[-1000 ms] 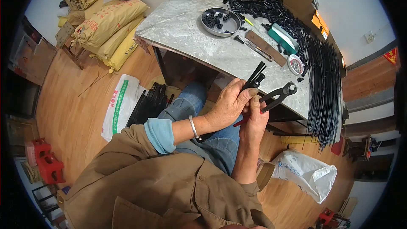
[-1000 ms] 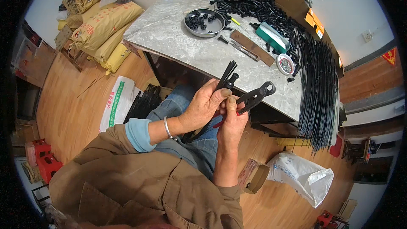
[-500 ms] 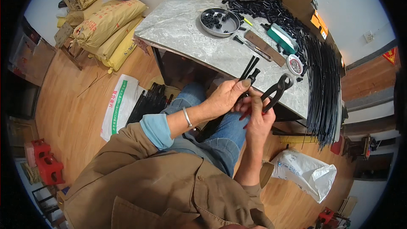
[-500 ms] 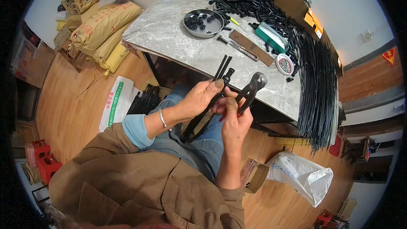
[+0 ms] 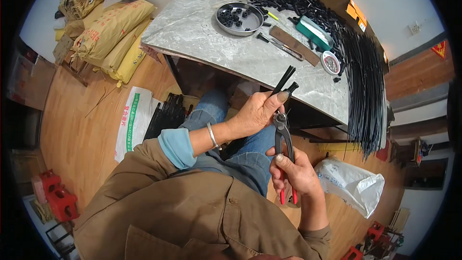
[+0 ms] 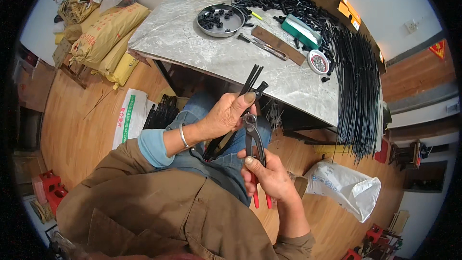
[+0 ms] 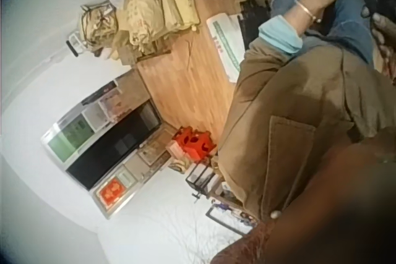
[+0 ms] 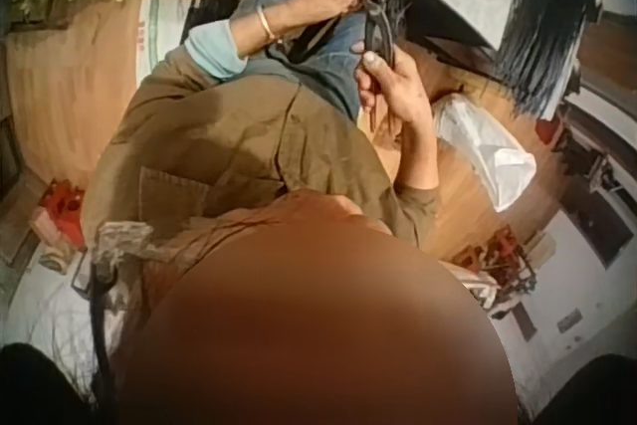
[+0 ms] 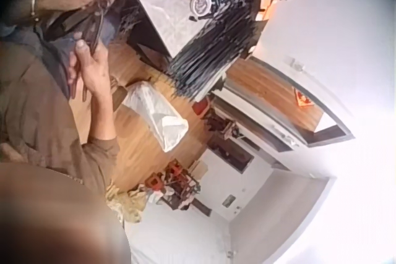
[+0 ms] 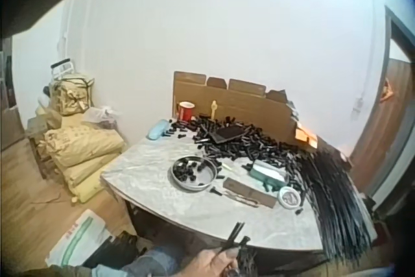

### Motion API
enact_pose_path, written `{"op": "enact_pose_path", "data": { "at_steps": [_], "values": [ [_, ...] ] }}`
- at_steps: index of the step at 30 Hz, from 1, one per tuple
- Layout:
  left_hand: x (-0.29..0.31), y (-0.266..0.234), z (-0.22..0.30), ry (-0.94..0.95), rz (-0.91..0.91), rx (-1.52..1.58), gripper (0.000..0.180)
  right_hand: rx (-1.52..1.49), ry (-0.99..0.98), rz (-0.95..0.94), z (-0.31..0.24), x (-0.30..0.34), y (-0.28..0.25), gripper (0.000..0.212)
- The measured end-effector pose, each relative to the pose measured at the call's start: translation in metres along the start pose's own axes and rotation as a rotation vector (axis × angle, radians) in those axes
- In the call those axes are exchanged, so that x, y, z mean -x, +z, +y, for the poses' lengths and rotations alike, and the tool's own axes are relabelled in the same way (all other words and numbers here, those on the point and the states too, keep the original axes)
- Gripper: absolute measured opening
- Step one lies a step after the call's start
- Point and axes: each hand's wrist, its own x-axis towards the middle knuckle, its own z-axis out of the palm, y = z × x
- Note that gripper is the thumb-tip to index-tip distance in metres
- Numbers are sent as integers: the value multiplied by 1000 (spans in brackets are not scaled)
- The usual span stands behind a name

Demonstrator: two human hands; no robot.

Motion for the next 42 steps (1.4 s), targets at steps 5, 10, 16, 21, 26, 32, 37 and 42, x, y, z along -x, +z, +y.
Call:
{"op": "enact_pose_path", "data": {
  "at_steps": [5,10,16,21,26,32,37,42],
  "values": [
    [1,2,2,-46,16,-2,58,-145,57,28,-15,4,3,34],
    [5,3,1,-17,50,-21,58,-62,203,-10,-21,5,2,22],
    [0,-6,-11,20,111,-5,59,623,-13,209,-15,-22,6,13],
    [-1,-14,-7,-64,23,121,59,217,64,-22,-27,-17,0,20],
    [-3,-11,-12,-85,9,191,59,338,177,-54,-52,0,-9,26],
    [-1,-5,-4,-75,-5,122,60,339,217,-56,-54,-1,-13,20],
    [-4,-2,-7,-31,67,-23,59,332,256,-29,-53,-8,-14,17],
    [-23,-12,-29,50,246,-138,56,1393,-315,305,-37,-49,-36,27]
  ]
}}
